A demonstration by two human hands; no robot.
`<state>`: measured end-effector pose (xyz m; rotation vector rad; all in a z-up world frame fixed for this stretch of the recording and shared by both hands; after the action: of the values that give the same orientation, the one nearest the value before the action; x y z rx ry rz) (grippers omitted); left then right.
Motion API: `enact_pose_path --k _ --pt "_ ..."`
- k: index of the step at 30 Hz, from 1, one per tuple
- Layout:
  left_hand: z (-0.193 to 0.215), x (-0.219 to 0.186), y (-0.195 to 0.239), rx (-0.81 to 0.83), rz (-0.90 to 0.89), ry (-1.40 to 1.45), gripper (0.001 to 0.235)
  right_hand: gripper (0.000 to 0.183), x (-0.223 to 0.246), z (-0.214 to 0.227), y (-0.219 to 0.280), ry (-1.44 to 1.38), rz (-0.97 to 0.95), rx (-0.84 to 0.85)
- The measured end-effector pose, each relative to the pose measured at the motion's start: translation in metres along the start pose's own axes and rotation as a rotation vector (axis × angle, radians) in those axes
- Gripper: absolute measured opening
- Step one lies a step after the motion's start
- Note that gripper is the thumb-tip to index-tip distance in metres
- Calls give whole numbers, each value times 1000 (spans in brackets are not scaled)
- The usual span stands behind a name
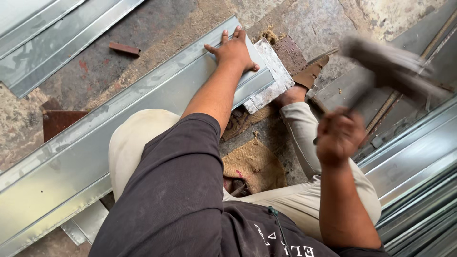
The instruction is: The person uses a hammer to fold and join metal sheets by hand while sitting on the floor.
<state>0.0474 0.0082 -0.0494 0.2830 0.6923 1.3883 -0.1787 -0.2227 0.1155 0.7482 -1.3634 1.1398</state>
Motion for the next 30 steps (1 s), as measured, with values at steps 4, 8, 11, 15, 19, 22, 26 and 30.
enact_pose_path --k 4,8,11,15,19,22,26,30 --pt "1 -1 -1 9 2 -10 134 38 22 -11 22 -309 447 56" --pt "-4 1 -4 3 5 -4 133 37 -76 -63 58 494 64 336" --pt "-2 1 -4 1 13 -2 135 38 -119 -57 62 903 -274 398" --pt "-3 0 -6 -5 -5 -10 132 33 -74 -28 34 706 -270 199" --pt "-5 1 -2 37 6 -5 134 26 28 9 -8 33 178 77" --pt "-1 0 -3 27 4 -10 133 26 101 38 0 -110 661 47" --pt "-1 -1 -1 35 -1 -8 135 43 52 29 23 -245 729 -14" --pt "3 -1 -1 27 -4 -16 130 27 -89 -38 35 687 -3 198"
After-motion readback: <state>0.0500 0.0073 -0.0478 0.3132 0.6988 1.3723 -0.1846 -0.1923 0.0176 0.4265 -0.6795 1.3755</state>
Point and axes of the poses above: each hand's wrist, its own y-axis away from the middle knuckle, its own z-axis out of the back of the hand, x = y × z, the point moved 10 cm from there along -y, towards the middle knuckle, and after that the axes turned 4 degrees about -z, right-handed, at the moved point
